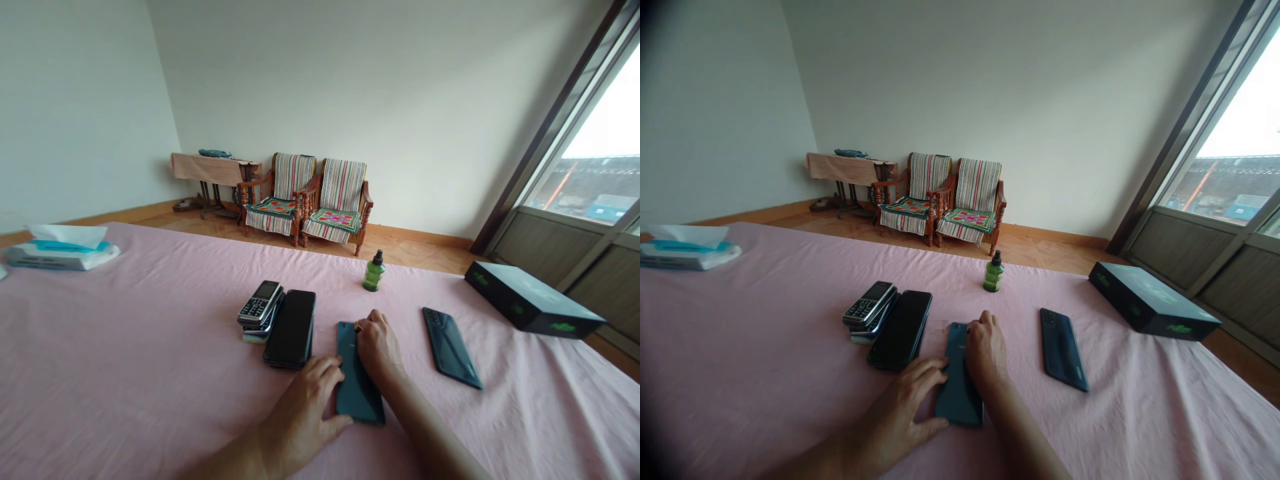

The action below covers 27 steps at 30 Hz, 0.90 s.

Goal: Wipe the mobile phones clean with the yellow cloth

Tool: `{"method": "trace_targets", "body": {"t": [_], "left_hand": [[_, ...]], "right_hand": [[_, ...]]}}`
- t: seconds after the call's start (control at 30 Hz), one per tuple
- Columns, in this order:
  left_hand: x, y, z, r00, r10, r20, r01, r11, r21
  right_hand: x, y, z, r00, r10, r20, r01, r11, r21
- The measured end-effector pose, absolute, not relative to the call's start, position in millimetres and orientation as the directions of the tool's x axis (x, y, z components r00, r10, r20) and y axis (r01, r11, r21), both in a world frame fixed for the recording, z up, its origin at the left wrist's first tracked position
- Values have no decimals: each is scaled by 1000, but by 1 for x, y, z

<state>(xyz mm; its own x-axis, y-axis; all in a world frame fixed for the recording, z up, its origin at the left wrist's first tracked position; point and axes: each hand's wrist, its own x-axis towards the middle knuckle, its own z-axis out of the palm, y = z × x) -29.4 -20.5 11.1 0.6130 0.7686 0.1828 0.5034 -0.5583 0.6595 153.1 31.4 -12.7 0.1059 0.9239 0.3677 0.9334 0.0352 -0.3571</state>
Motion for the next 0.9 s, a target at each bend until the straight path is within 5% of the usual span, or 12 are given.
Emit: {"method": "trace_targets", "body": {"t": [0.9], "left_hand": [[-30, -21, 6, 577, 768, 278, 444, -581, 682]], "right_hand": [[154, -66, -16, -73, 932, 355, 807, 265, -528]]}}
